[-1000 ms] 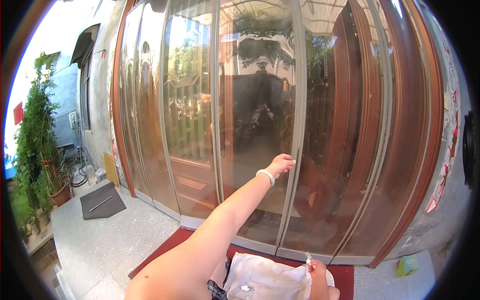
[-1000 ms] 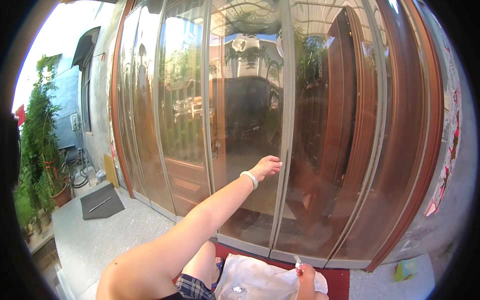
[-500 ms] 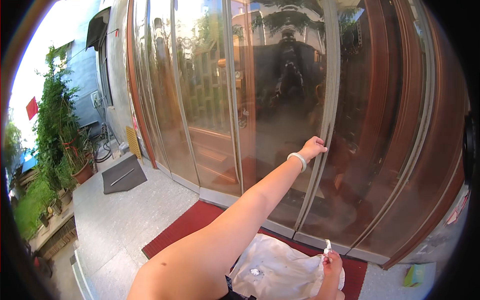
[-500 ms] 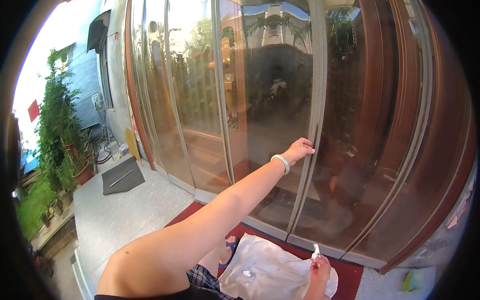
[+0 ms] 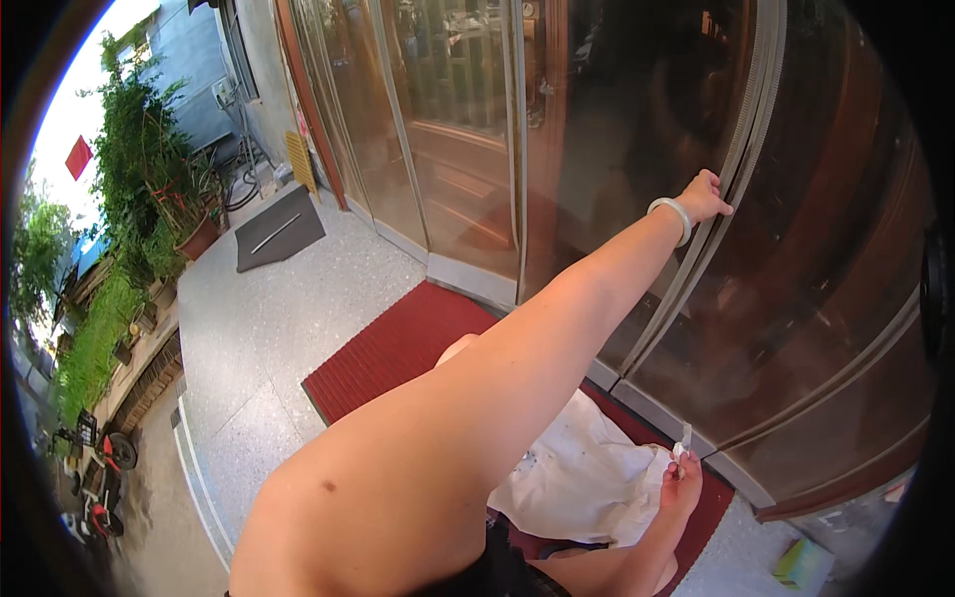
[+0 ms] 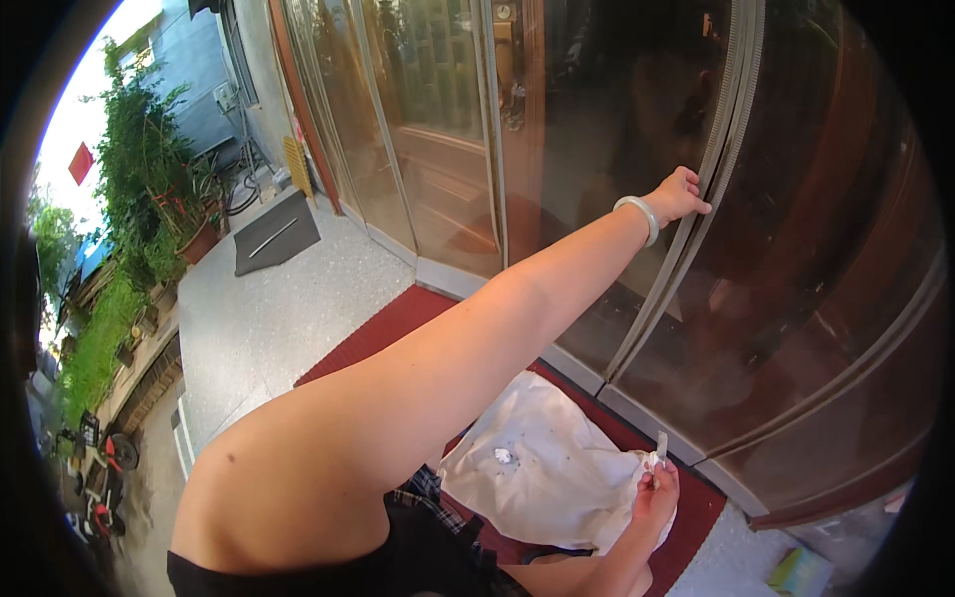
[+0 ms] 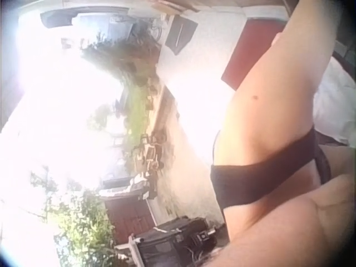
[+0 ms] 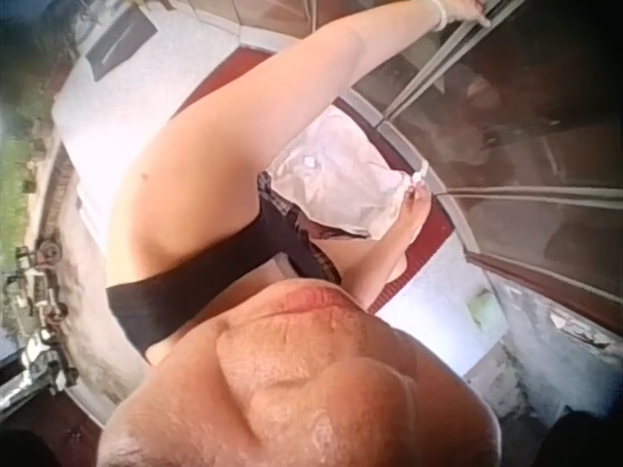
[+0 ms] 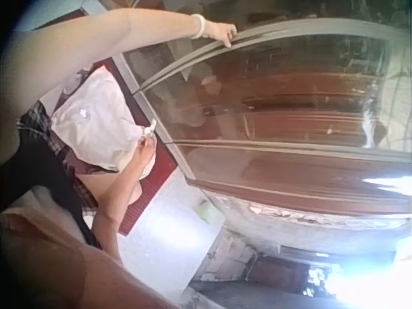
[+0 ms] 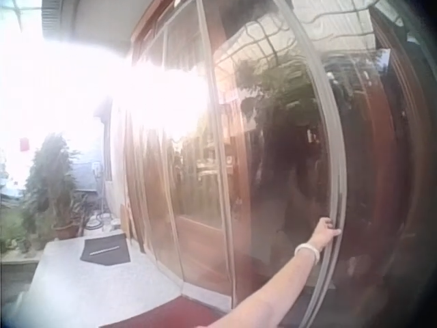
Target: The recorder is applying adhesive tape to a plastic strip on a sliding door curtain and trimming it with a utility knife.
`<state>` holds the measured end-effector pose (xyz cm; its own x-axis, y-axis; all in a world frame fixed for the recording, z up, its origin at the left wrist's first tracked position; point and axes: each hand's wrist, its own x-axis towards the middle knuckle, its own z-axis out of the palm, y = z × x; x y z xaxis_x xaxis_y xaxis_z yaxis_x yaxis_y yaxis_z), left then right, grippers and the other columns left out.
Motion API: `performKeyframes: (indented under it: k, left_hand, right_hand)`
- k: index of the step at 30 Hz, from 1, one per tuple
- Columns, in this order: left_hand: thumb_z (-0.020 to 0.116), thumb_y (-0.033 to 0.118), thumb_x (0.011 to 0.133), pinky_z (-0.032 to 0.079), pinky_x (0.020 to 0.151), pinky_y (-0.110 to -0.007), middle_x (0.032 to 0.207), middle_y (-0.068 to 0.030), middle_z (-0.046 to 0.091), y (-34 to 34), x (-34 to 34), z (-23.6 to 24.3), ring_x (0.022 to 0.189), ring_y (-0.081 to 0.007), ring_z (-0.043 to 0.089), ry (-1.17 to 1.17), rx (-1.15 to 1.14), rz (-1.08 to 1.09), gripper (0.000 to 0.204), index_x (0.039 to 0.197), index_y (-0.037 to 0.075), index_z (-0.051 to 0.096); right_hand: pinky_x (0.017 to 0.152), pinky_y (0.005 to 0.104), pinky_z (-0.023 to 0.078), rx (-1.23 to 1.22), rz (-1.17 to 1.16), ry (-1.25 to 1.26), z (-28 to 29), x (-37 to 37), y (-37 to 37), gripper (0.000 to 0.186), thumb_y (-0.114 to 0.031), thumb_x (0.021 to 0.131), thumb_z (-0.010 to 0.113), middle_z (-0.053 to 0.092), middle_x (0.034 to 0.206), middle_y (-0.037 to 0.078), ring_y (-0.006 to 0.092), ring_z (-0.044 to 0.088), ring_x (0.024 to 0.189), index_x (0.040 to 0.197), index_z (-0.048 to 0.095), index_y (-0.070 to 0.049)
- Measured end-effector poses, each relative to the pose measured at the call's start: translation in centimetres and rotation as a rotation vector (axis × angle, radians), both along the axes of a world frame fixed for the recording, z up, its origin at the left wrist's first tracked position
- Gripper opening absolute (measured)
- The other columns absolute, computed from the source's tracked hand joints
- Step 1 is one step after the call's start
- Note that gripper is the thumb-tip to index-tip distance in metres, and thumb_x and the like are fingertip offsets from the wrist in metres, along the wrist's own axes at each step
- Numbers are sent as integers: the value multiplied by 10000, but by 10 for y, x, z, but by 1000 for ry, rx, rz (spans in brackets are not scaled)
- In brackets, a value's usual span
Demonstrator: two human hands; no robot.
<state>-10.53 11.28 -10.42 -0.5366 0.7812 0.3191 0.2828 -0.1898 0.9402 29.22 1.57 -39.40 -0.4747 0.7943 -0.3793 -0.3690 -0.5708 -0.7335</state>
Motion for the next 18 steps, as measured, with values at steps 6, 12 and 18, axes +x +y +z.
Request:
performKeyframes:
  k: [6, 12, 18]
  left_hand:
    - [830, 52, 690, 474, 922, -391, 1236, -142, 455, 19, 7, -8, 1117, -271, 518, -70, 50, 83, 729, 1292, 13, 421]
    - [799, 68, 725, 498, 876, -407, 1308, -135, 327, 9, 47, 2, 1047, -304, 533, -34, -17, 62, 734, 1352, 36, 417]
    - [811, 61, 707, 485, 940, -392, 1298, -137, 349, 4, 46, 5, 1076, -315, 532, -150, 12, 150, 628, 1265, 9, 527]
  right_hand:
    - [511, 188, 417, -5, 5, -9, 1, -4, 1, 208, -79, 855, 633, 644, 841, 58, 101, 548, 603, 1049, 565, -105]
    - [538, 190, 426, 5, 7, -35, 6, 7, 0, 218, -70, 845, 645, 640, 849, 62, 104, 541, 616, 1050, 572, -86]
    - [559, 196, 435, 3, 14, -39, 2, 0, -7, 222, -50, 831, 647, 639, 845, 71, 111, 537, 623, 1045, 594, -69]
